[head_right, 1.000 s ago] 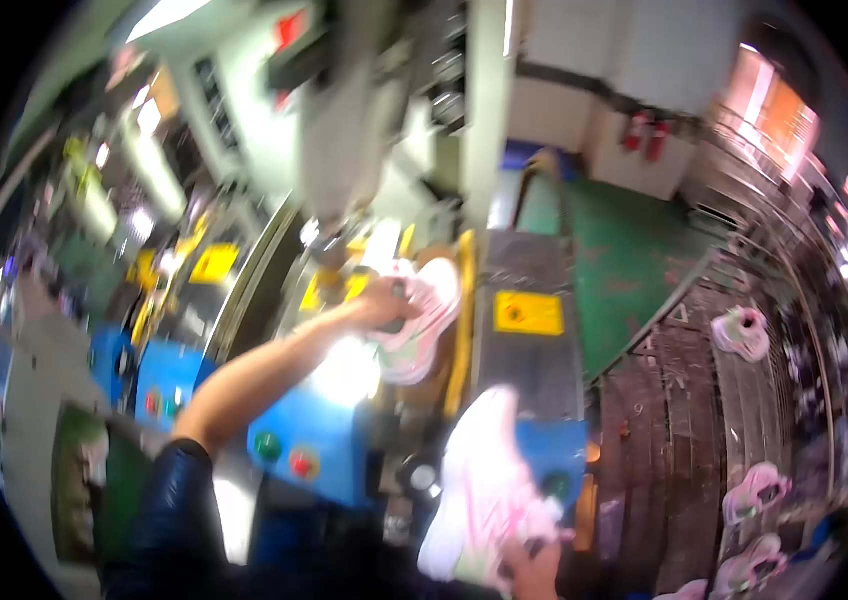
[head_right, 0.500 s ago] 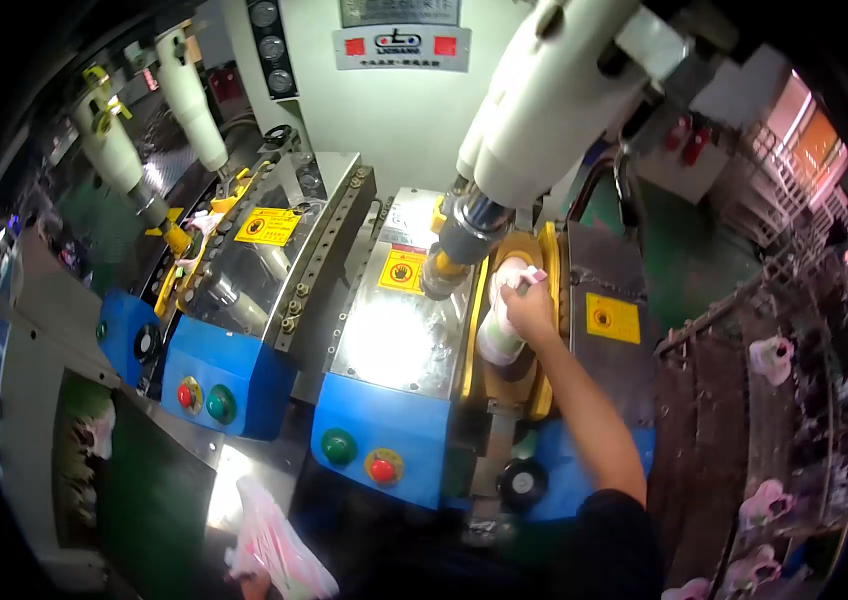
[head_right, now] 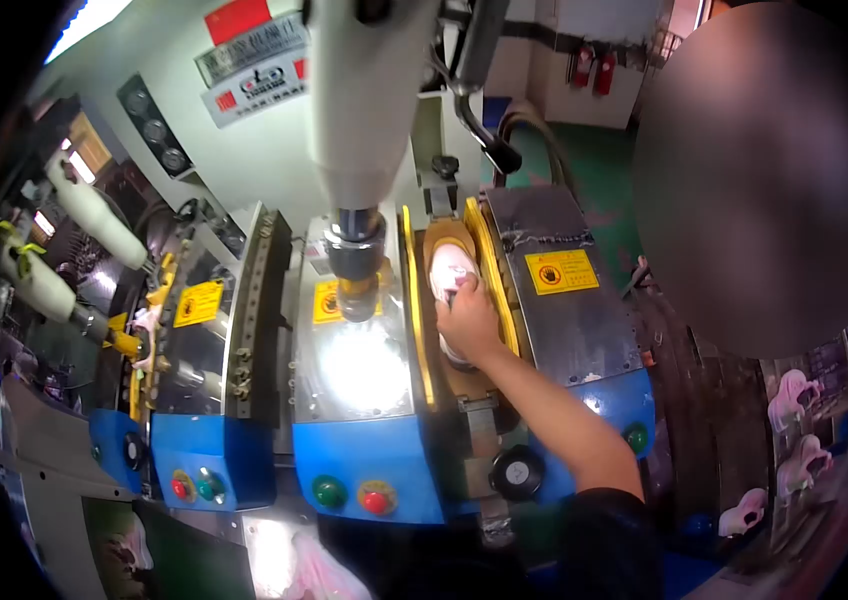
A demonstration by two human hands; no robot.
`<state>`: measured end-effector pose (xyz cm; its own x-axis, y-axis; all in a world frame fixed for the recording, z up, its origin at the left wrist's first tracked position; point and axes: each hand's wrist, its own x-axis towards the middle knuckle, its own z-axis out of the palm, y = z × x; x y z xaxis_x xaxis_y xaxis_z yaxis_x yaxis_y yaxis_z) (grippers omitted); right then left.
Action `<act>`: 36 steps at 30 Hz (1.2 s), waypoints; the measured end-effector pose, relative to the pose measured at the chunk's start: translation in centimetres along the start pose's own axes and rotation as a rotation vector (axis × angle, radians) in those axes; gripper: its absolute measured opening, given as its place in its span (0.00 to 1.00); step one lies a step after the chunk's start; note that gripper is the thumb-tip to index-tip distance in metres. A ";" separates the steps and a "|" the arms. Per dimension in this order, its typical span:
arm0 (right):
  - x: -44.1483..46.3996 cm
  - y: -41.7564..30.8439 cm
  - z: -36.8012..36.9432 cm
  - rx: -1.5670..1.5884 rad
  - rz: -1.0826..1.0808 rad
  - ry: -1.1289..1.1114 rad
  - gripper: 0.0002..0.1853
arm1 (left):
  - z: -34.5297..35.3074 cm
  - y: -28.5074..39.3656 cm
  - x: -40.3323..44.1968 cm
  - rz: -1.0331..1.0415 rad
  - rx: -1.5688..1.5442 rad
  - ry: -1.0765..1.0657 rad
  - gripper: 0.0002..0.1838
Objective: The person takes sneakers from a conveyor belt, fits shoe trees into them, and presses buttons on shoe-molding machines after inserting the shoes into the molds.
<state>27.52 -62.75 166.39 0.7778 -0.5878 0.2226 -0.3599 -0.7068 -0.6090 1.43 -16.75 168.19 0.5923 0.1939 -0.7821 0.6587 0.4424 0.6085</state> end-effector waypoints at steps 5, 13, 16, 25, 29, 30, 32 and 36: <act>-2.1 -1.2 -1.7 -0.101 0.020 0.024 0.28 | 0.6 1.6 1.4 -0.096 0.123 0.001 0.22; -21.3 -18.9 4.5 0.253 -0.743 -0.221 0.26 | -5.9 0.4 6.6 -0.112 0.087 -0.144 0.22; -21.5 -18.6 8.3 -0.100 -0.813 -0.344 0.27 | -7.7 0.7 6.5 -0.049 0.058 -0.130 0.22; -35.9 -20.0 9.7 0.695 -0.974 -0.811 0.15 | -11.1 -0.6 0.7 0.305 -0.426 0.035 0.24; -40.3 -23.2 9.1 0.821 -0.802 -1.128 0.11 | -14.4 1.5 2.5 0.558 -0.165 0.433 0.27; -40.7 -24.2 8.4 0.838 -0.871 -1.178 0.11 | -16.8 0.0 5.6 0.679 0.002 0.431 0.32; -41.3 -25.8 8.6 0.676 -1.069 -1.366 0.13 | -18.8 -1.1 12.2 0.683 0.357 0.684 0.40; -40.5 -27.8 10.6 0.373 -1.267 -1.439 0.14 | -20.1 0.7 18.9 0.564 0.220 0.420 0.47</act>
<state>11.46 -15.17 166.22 0.2989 0.9540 0.0213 0.6135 -0.1751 -0.7700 3.75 4.82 151.11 0.6702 0.6785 -0.3009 0.4103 -0.0008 0.9120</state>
